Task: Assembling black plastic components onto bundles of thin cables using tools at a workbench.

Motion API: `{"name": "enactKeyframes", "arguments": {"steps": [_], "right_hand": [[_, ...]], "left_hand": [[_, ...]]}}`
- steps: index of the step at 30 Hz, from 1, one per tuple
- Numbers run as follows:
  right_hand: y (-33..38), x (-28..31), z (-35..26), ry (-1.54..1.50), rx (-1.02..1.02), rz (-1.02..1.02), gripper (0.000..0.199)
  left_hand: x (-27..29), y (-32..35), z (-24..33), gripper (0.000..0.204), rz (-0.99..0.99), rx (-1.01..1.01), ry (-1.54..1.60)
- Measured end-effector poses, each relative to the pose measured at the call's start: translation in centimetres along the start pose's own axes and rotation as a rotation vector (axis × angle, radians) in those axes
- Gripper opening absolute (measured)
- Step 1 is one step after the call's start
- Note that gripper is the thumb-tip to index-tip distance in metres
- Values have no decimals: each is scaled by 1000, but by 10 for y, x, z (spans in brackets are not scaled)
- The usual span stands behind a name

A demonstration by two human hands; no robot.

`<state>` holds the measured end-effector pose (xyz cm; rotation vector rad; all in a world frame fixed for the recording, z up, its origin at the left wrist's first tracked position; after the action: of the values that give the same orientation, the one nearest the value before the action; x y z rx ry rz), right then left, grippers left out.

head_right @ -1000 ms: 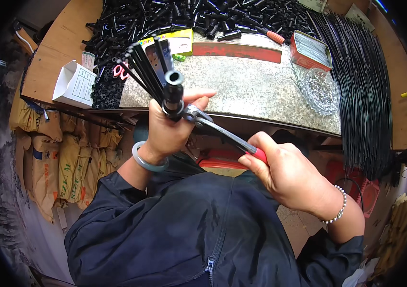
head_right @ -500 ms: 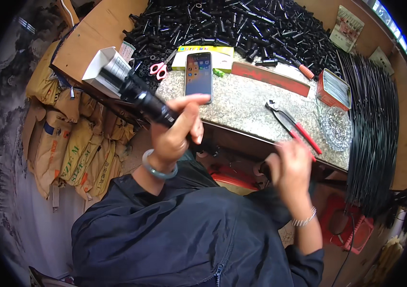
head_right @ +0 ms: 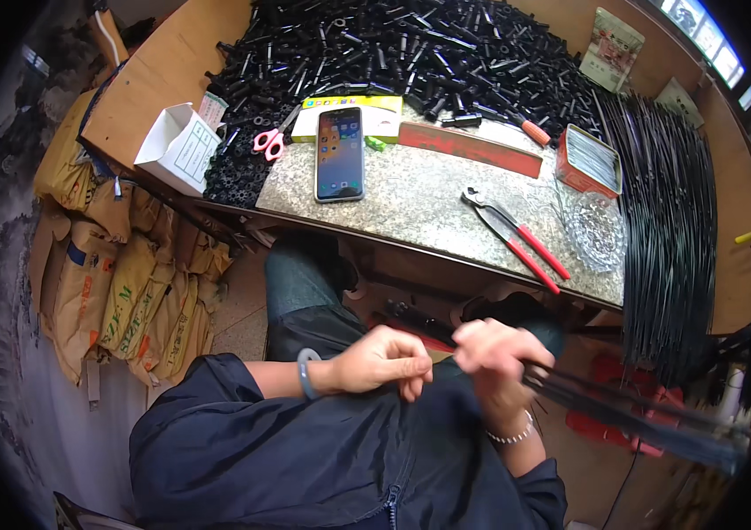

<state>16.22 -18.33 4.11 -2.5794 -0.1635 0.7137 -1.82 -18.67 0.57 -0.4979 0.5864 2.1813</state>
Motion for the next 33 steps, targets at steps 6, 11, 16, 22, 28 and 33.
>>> {"name": "enactKeyframes", "arguments": {"steps": [6,11,16,22,28,33], "right_hand": [[35,12,92,371,-482,276,11],[2,8,55,178,-547,-22,45],[-66,-14,-7,6,-208,1,71],[-65,3,-31,-180,-174,4,33],[-61,-4,-44,-197,-216,-69,37],[-67,-9,-32,-161,-209,-49,40]], "left_hand": [[-16,-35,109,48,215,-782,-766],[-12,-44,128,21,152,-703,-498],[-14,-45,129,22,90,-730,-414],[13,-22,116,22,289,-756,-739],[190,68,105,14,1523,-605,-1640],[260,101,116,25,1797,-275,-1633]]}}
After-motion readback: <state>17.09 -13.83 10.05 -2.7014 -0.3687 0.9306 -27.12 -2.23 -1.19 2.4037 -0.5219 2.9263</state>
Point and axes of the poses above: each hand's wrist, its own y-axis away from the middle knuckle, its own x-axis out of the back of the hand, z = x × y, the point moved 1 cm from there along -y, towards the middle knuckle, and after that the axes turned 2 degrees about -y, right-handed, at the moved point
